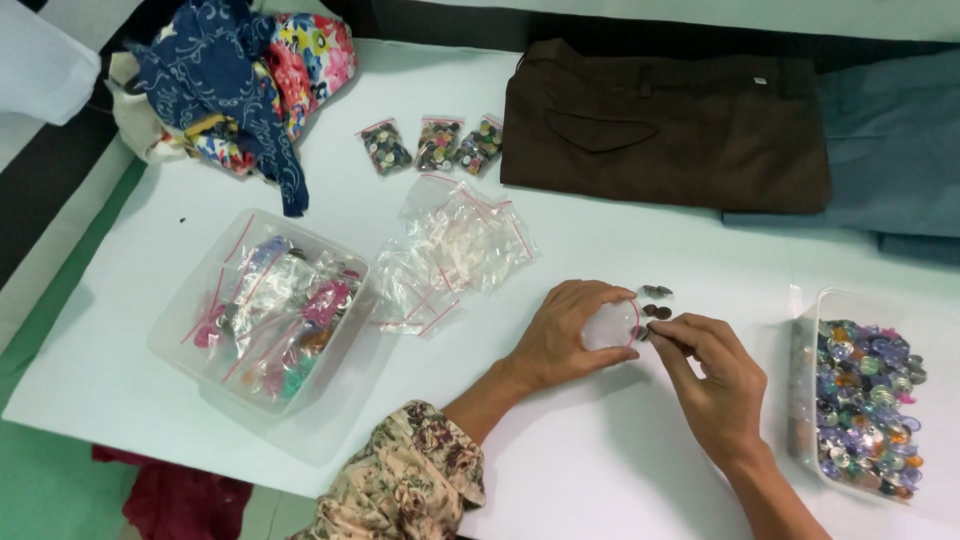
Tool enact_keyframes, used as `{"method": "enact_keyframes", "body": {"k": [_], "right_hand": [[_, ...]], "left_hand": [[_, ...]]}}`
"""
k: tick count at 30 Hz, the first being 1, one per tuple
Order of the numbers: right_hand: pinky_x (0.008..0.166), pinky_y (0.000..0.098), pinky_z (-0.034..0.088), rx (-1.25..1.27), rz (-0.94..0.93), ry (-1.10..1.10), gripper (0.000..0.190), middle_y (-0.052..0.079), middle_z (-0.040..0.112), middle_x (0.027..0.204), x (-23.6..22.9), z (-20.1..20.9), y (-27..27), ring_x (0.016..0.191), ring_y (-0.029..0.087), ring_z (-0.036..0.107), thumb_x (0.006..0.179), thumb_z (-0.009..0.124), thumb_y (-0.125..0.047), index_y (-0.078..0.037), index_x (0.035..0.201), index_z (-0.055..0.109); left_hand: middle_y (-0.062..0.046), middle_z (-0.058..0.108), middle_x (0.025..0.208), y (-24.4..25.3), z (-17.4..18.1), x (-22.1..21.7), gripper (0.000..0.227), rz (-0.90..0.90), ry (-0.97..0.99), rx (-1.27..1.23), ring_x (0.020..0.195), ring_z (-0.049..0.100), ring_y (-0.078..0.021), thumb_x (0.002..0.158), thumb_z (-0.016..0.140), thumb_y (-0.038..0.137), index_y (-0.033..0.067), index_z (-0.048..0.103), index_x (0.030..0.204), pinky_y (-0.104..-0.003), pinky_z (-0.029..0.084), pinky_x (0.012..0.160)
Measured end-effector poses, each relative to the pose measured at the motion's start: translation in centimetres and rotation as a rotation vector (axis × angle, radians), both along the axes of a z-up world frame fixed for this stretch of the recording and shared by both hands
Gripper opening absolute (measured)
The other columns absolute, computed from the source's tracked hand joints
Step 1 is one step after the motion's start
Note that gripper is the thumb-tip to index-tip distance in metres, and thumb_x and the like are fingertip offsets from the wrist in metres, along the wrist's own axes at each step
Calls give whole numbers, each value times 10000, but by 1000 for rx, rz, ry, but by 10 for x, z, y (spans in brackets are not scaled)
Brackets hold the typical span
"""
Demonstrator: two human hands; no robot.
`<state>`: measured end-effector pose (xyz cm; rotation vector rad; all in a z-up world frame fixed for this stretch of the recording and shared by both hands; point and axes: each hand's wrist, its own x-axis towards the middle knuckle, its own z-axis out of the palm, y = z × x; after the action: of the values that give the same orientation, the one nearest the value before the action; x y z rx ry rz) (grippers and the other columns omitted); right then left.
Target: Sorting buttons by color and placing them into small plastic bags
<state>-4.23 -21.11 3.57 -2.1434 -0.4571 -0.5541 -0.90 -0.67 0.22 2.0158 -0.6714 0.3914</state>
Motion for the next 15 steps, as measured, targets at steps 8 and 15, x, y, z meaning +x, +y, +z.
{"method": "enact_keyframes", "body": {"k": [8,15], "right_hand": [[687,228,510,51,-33,-84,174,120,694,1101,-3,-11,19,923,165,664,938,761,22,-18,1107,743],[690,225,553,-18,-18,-91,266,137,686,1141,-3,-12,15,920,172,678,924,742,10,-12,1187,712]], "left_hand": [[-9,667,1328,4,1,1,634,-69,75,-11,1195,631,-226,835,783,451,156,559,1350,-378,404,1069],[-7,658,1313,7,0,3,646,-99,93,3,1245,611,-214,831,774,445,154,546,1361,-431,339,1128]]}}
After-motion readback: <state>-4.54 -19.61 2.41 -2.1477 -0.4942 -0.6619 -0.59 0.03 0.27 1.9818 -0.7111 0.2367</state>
